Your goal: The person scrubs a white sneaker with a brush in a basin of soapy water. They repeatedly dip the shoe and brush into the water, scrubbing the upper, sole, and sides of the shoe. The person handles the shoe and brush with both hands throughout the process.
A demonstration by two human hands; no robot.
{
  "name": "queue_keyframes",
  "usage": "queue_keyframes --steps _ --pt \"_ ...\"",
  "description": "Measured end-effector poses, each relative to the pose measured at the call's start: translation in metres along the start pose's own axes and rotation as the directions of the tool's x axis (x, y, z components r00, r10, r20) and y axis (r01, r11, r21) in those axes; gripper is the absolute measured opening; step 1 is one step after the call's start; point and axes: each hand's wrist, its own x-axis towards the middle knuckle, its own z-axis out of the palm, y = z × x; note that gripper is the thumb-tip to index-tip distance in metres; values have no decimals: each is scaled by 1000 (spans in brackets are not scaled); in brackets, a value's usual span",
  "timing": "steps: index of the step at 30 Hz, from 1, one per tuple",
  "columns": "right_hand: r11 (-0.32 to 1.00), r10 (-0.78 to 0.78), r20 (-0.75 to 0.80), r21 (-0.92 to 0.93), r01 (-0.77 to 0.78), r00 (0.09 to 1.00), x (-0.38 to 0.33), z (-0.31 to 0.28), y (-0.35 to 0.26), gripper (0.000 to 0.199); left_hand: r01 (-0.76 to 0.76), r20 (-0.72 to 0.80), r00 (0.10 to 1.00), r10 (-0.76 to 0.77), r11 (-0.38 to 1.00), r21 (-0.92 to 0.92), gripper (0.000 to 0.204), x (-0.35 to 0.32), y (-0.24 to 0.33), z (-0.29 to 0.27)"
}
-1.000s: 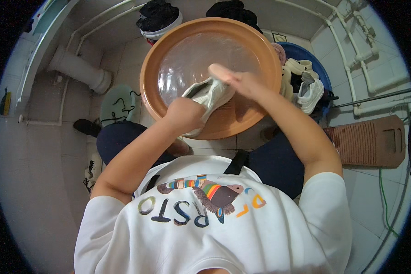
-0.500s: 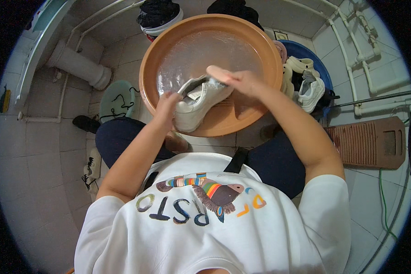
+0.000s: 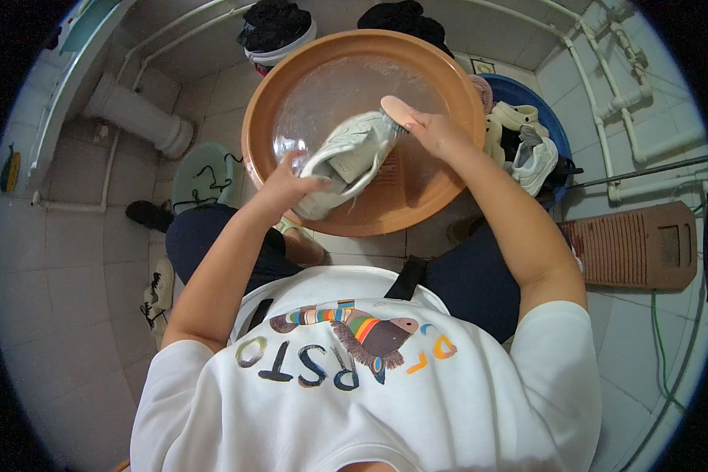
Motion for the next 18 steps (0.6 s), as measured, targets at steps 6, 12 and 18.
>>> queue_keyframes --steps 6,12,18 --pt "995 -98 89 25 96 991 -20 12 -49 43 -359 -60 884 464 756 547 79 9 -25 12" --pt "998 -45 107 -33 48 993 -23 14 -61 42 -345 43 920 391 751 563 97 8 -23 11" --pt "936 -279 155 -175 304 948 -37 25 -53 37 -333 101 941 324 826 454 101 28 -36 3"
